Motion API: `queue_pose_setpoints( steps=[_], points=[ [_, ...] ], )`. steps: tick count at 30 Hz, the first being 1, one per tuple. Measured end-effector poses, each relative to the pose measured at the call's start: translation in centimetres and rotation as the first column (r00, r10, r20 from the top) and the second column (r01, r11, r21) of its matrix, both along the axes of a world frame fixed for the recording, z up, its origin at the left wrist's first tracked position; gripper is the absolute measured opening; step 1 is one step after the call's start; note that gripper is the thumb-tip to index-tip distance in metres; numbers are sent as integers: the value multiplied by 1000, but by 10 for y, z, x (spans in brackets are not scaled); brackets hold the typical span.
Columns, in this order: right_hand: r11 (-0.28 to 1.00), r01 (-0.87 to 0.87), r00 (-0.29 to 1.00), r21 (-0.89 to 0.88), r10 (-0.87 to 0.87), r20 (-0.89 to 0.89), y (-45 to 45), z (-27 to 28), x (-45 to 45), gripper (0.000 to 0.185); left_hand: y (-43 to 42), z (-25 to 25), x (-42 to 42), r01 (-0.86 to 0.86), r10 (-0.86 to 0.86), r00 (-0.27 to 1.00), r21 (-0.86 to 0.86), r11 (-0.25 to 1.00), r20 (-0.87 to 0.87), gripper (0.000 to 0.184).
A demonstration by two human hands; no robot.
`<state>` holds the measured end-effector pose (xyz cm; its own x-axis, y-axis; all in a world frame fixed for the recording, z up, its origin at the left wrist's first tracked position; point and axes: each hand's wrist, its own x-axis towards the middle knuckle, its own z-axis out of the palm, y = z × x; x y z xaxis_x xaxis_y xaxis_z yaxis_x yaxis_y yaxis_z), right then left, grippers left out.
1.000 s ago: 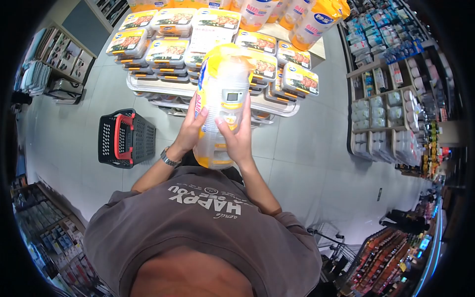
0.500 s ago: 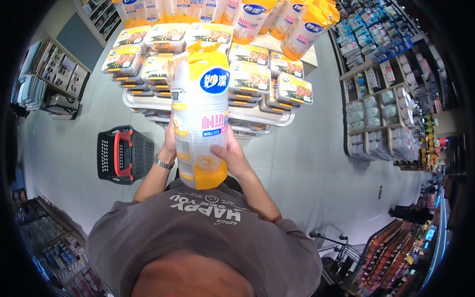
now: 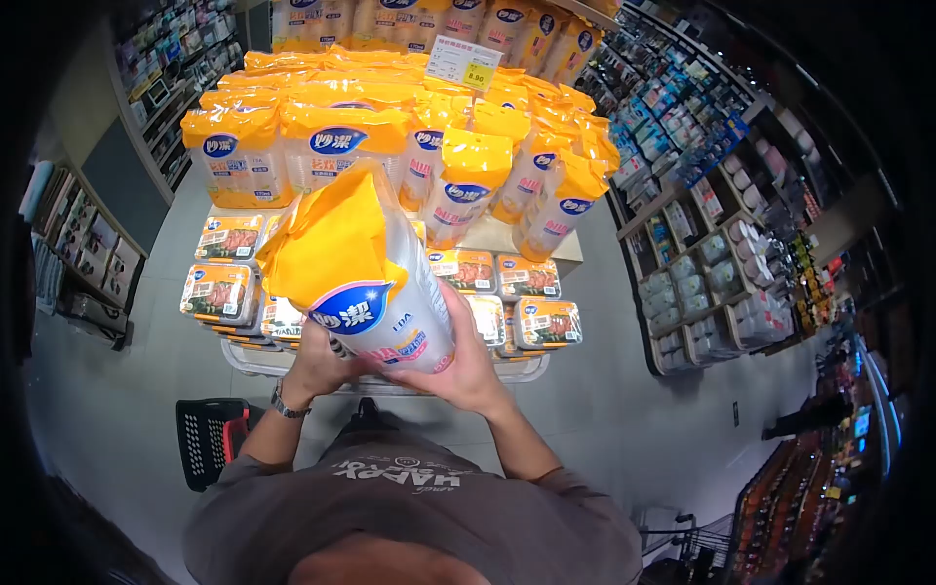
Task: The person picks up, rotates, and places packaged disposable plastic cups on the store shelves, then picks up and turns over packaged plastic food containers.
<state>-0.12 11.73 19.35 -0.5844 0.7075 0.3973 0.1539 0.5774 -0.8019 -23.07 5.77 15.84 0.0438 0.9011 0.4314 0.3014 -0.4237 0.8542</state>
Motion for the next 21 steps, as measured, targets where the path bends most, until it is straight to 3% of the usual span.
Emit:
queue_pose_setpoints(
  steps=[1, 3, 5, 7, 9, 11, 12, 14, 16, 17, 18, 20, 21],
  points=[
    [995, -5, 1000, 98, 6, -7, 12, 12, -7, 110, 3, 27, -6, -39, 39, 995, 1, 999, 95, 71],
    [958, 2, 1000, 286, 5, -23, 35, 35, -21, 111, 20, 51, -26, 76, -76, 997, -39, 996, -5, 62],
    [916, 55, 997, 398, -75, 36, 50, 62, -29, 113, 40, 73, -39, 172, -123, 963, -196, 965, 238, 61],
    [904, 60, 996, 422, -82, 34, 65, 82, -32, 110, 69, 84, -56, 179, -173, 982, -79, 981, 73, 63],
    [937, 116, 989, 329, -138, 45, 78, 97, -31, 107, 109, 95, -78, 221, -52, 882, 314, 923, -468, 66],
    [951, 126, 984, 281, -156, 87, 96, 106, -13, 99, 140, 130, -88, 316, -6, 831, 464, 828, -557, 83],
    [954, 114, 984, 279, -146, 97, 109, 105, 2, 94, 153, 149, -84, 283, 25, 851, 498, 820, -524, 87],
    [916, 108, 994, 387, -91, -61, 160, 76, 54, 73, 179, 186, -66, 216, 84, 885, 564, 797, -458, 94],
    [780, 227, 968, 582, -246, -48, 193, 98, 63, 55, 211, 218, -52, 194, 163, 903, 715, 672, -398, 96],
    [697, 260, 935, 668, -355, 7, 204, 122, 61, 53, 229, 231, -45, 201, 207, 908, 814, 545, -363, 95],
    [603, 277, 885, 748, -463, 46, 215, 145, 58, 50, 243, 245, -38, 204, 188, 919, 828, 522, -345, 84],
    [550, 359, 838, 754, -546, 0, 237, 191, 41, 47, 266, 276, -26, 201, 158, 938, 855, 478, -308, 67],
    [507, 372, 831, 777, -554, -36, 247, 209, 33, 45, 276, 287, -20, 182, 214, 923, 855, 486, -318, 67]
  ],
)
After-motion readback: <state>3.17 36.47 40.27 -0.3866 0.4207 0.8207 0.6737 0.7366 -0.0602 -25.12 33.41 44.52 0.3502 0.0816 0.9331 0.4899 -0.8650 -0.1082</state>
